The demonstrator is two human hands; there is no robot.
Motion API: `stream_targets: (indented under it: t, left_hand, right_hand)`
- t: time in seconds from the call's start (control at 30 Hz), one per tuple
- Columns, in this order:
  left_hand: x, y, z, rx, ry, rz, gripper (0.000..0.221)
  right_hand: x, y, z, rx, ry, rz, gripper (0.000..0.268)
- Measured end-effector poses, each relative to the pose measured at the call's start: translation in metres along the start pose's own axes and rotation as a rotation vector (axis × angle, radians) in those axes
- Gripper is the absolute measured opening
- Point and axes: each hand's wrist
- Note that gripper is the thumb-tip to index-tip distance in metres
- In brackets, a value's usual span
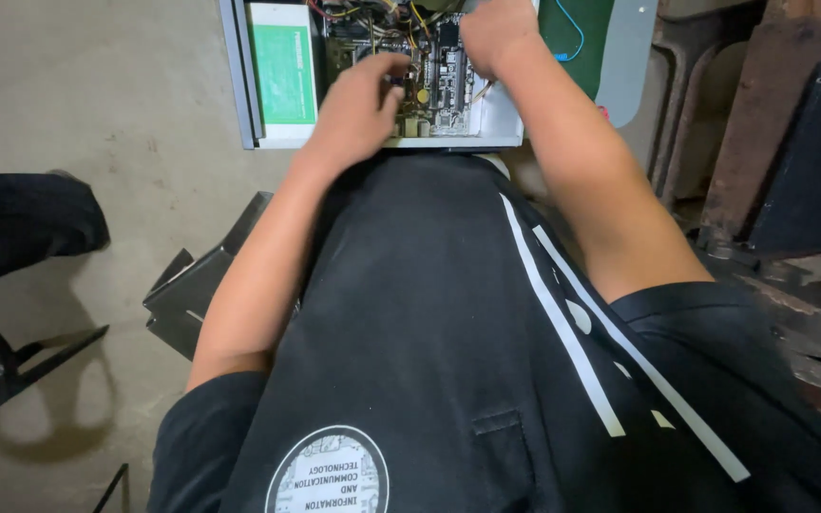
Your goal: Organizing and connecting internal power and data cables inside a desktop computer case.
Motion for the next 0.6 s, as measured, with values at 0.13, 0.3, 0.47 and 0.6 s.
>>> stream_targets:
  t: [0.13,0.3,0.47,0.6]
  left_hand:
    - [0.016,0.009,-0.013,-0.129,-0.103,-0.014,0.035]
    - [0.020,0.012,-0.021,-0.201,-0.137,-0.068,0.035]
    - [0.021,0.014,-0.020,-0.242,-0.152,-0.082,0.035]
    - [0.023,0.014,-0.022,-0.230,-0.146,-0.066,0.034]
  right_hand:
    - [0.001,0.008,-0.003,0.040,-0.020,0.112,0.013]
    - [0.003,0.017,-0.005,0.113,-0.005,0.101,0.026]
    - [0.002,0.018,0.000,0.139,0.050,0.000,0.014]
    - [0.004,0.012,0.001,0.126,0.051,0.004,0.016]
Point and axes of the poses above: each hand's wrist, its own z-axis towards the middle knuckle, its own y-axis out of the back of the hand, x = y × z, and after that the axes turned 1 degree about -x, right-handed
